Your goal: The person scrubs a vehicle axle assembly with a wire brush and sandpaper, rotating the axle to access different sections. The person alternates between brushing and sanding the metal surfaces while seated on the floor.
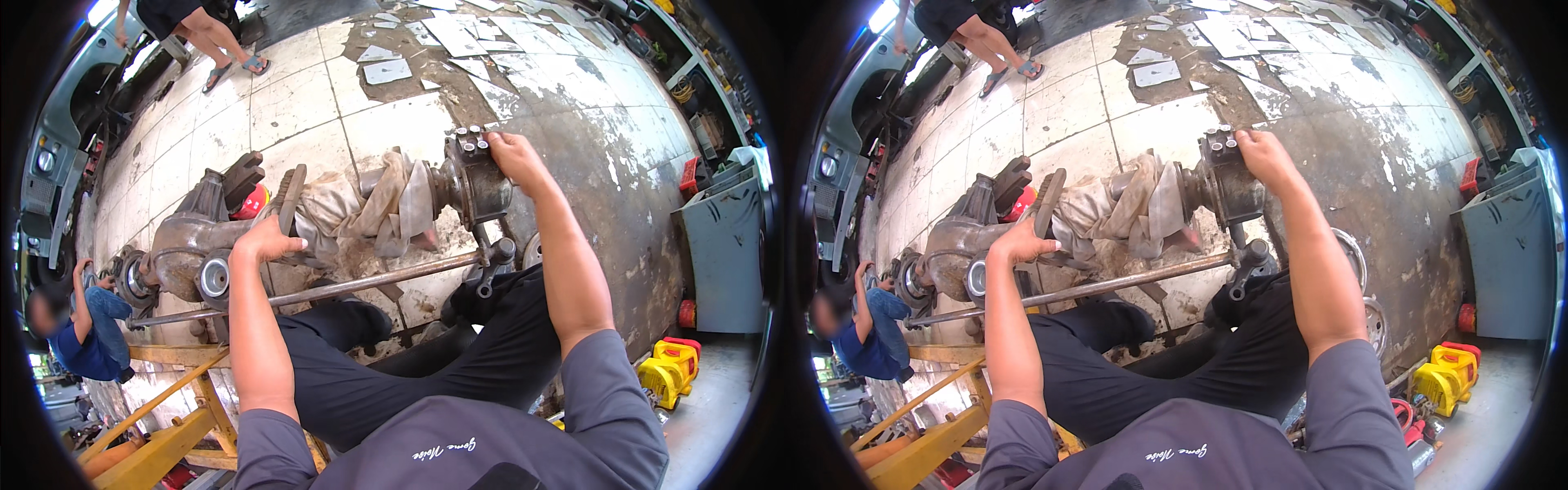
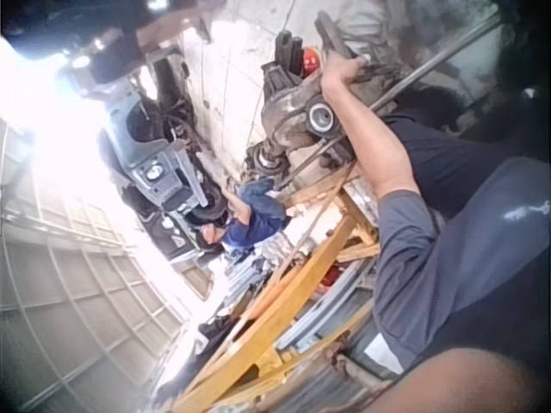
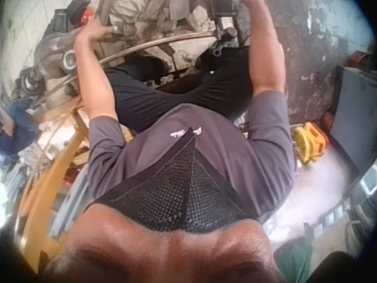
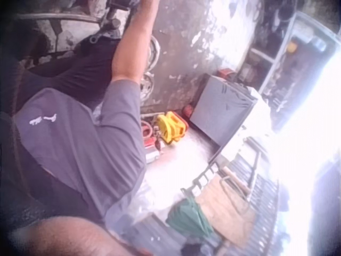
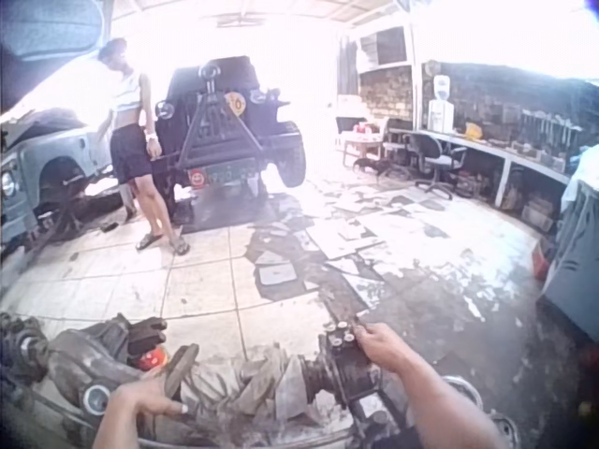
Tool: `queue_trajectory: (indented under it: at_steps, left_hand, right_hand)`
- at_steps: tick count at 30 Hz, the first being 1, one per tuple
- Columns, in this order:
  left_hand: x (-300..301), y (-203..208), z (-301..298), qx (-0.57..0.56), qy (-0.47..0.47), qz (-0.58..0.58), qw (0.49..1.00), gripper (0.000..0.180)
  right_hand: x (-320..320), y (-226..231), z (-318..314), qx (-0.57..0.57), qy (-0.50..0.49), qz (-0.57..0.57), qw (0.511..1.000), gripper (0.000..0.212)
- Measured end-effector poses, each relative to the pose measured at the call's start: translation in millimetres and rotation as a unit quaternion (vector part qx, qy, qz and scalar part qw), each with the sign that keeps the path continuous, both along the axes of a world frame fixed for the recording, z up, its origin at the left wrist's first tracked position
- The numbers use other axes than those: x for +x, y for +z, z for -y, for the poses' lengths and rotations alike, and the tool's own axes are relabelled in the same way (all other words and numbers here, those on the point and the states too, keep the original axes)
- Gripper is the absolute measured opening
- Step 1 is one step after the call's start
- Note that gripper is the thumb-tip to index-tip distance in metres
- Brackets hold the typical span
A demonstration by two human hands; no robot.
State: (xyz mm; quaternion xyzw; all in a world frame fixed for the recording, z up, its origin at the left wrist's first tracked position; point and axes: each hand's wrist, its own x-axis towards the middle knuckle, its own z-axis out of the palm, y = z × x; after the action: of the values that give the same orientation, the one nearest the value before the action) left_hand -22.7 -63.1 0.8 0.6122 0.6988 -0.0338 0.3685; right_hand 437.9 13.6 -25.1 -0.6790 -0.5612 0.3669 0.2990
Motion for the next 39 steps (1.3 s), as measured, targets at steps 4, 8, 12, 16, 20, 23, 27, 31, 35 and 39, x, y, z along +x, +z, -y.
queue_trajectory:
  at_steps: [4, 8, 12, 16, 20, 23, 27, 31, 35, 39]
  left_hand:
    - [-10, -4, 4, -0.011, 0.025, 0.006, 1.0, 0.065]
    - [4, 3, -6, -0.023, -0.015, 0.005, 1.0, 0.068]
    - [-13, -12, -3, -0.034, 0.026, 0.022, 0.999, 0.066]
    - [-9, -12, -4, -0.02, 0.005, 0.013, 1.0, 0.063]
    - [-6, -5, -3, -0.019, -0.005, 0.016, 1.0, 0.064]
    - [-3, -4, -3, -0.01, 0.004, 0.018, 1.0, 0.062]
    - [-8, -9, -1, 0.001, 0.001, -0.006, 1.0, 0.06]
    - [-5, -2, 3, -0.016, 0.022, 0.028, 0.999, 0.058]
    - [2, 1, 2, 0.0, 0.006, 0.008, 1.0, 0.055]
    - [1, 7, -2, -0.061, 0.038, 0.009, 0.997, 0.069]
  right_hand:
    - [-1, 38, 6, -0.035, -0.041, -0.055, 0.997, 0.045]
    - [16, -10, -1, 0.054, -0.004, 0.196, 0.979, 0.041]
    - [0, 41, 8, -0.06, -0.016, -0.014, 0.998, 0.041]
    - [4, 17, 2, -0.004, -0.013, 0.159, 0.987, 0.039]
    - [4, 3, -7, -0.039, 0.011, -0.026, 0.999, 0.038]
    - [21, -9, -12, 0.022, 0.008, -0.093, 0.995, 0.036]
    - [-2, 8, -8, -0.003, 0.016, 0.04, 0.999, 0.037]
    - [-1, 34, -4, -0.033, -0.038, -0.113, 0.992, 0.04]
    - [-9, 9, -6, 0.077, 0.032, 0.157, 0.984, 0.036]
    - [-6, 39, -2, 0.025, -0.062, -0.164, 0.984, 0.039]
